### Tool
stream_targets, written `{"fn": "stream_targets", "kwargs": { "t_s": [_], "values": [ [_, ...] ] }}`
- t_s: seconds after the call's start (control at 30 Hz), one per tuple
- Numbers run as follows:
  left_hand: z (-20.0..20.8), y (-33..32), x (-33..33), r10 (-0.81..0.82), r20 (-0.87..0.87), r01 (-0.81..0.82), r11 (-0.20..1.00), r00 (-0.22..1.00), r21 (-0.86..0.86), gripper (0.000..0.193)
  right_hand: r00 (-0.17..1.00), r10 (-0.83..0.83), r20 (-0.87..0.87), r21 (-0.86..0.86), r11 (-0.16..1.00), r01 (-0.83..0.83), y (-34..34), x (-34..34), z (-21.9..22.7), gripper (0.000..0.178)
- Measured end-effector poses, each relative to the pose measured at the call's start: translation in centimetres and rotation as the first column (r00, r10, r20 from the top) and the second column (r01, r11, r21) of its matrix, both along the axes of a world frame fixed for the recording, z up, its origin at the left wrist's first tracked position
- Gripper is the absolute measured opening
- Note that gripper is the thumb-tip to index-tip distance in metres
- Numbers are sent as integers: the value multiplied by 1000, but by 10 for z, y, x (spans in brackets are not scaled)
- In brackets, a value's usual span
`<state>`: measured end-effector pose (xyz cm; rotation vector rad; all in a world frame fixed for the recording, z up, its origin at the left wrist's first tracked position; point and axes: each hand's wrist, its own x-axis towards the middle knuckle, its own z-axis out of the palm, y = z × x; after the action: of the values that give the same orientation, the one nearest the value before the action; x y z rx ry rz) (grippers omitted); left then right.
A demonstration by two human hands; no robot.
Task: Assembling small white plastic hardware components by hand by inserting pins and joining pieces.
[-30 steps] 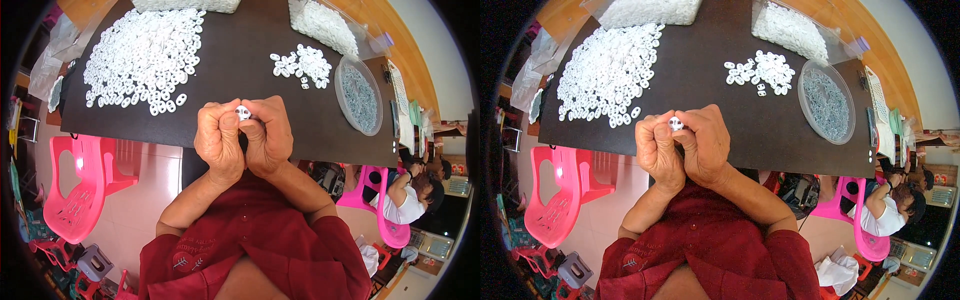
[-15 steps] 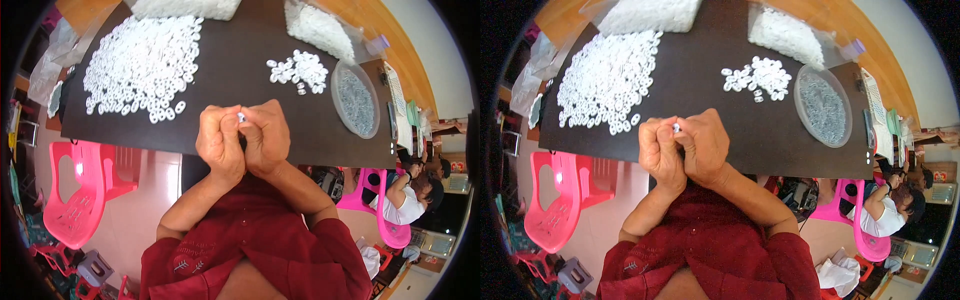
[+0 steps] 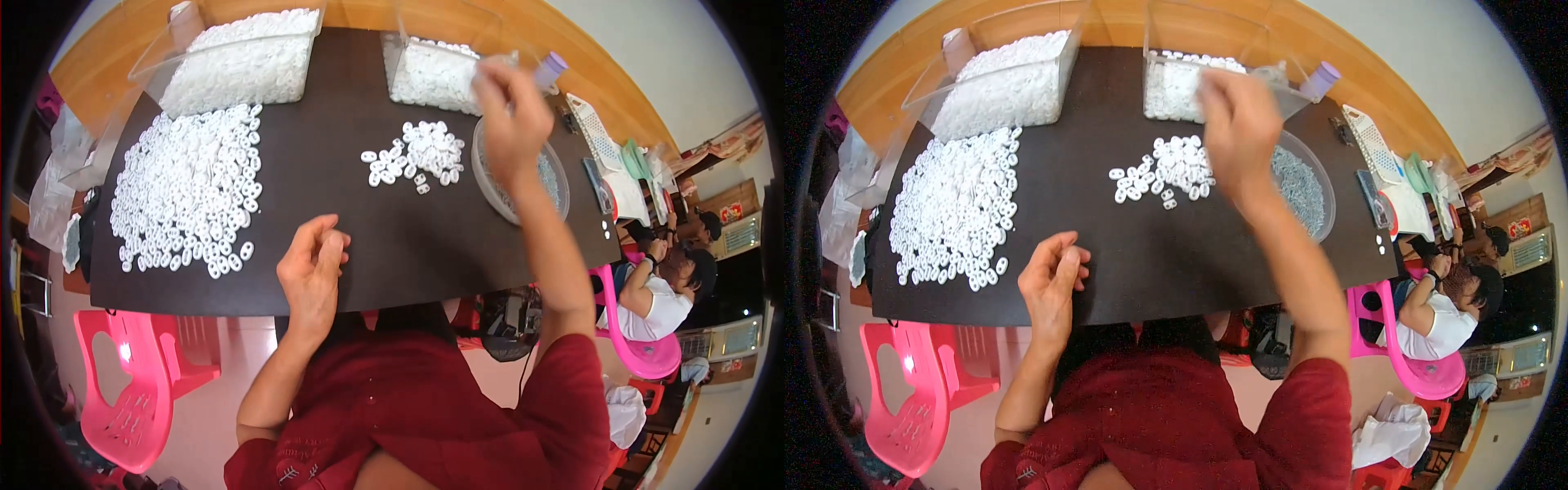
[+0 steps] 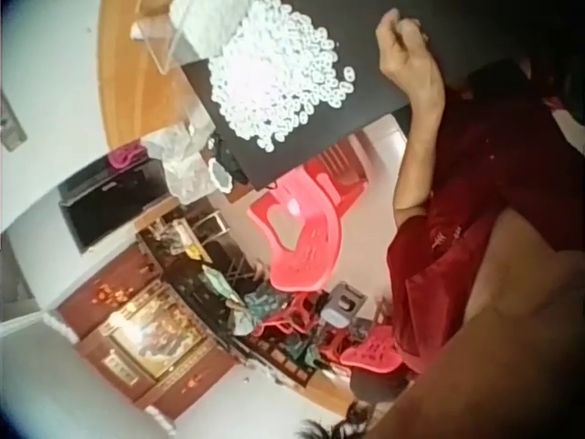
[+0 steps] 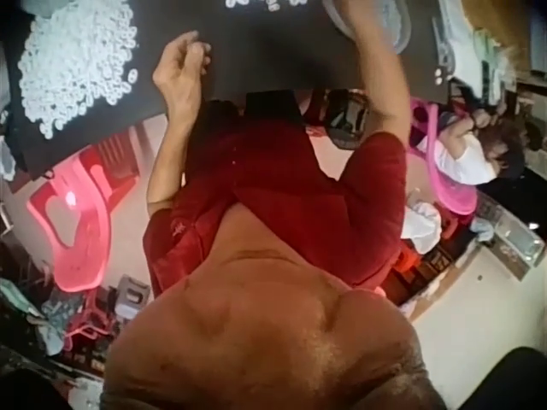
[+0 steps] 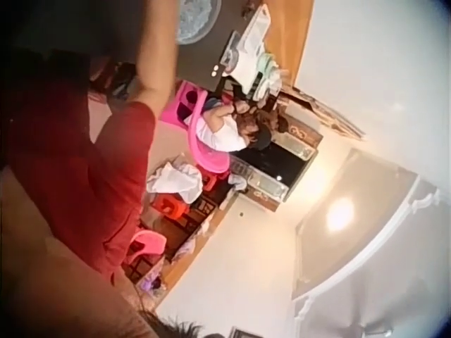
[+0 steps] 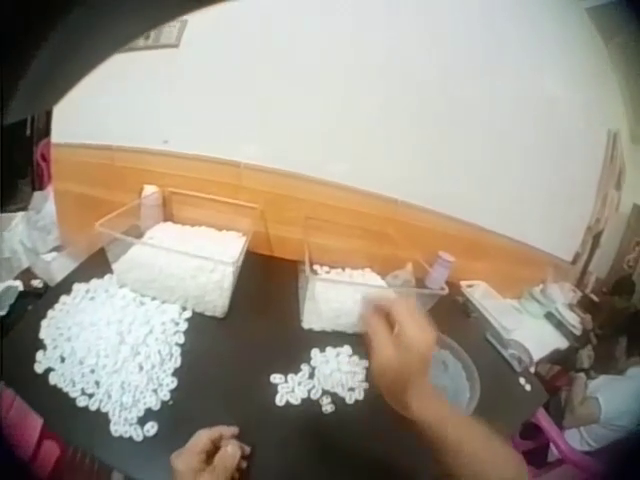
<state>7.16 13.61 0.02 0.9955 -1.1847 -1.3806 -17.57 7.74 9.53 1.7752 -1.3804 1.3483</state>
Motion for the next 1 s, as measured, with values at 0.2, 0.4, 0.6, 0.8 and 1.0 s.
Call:
{"fn": "stream_targets", "kwargs": {
  "t_s": [0.2, 0.4, 0.6, 0.8, 1.0],
  "values": [
    [17, -34, -11, -17, 354, 79, 983, 935, -163, 12, 936, -240, -258, -20, 970, 243, -67, -81, 18, 12],
    [14, -93, -42, 239, 635, 239, 785, 734, -572, 10, 974, -77, -211, 14, 997, 82, -16, -33, -4, 14],
    [8, -72, -84, 229, 645, 420, 595, 729, -685, 8, 977, 45, -209, 321, 947, 25, 39, -55, -37, 9],
    [-8, -66, -117, 244, 741, 586, 479, 626, -653, 7, 995, -11, -100, 382, 923, 48, 68, -66, -46, 9],
    [-6, -70, -120, 223, 785, 610, 521, 578, -597, 9, 996, -92, -24, 473, 876, 92, 79, -100, -52, 10]
  ]
}}
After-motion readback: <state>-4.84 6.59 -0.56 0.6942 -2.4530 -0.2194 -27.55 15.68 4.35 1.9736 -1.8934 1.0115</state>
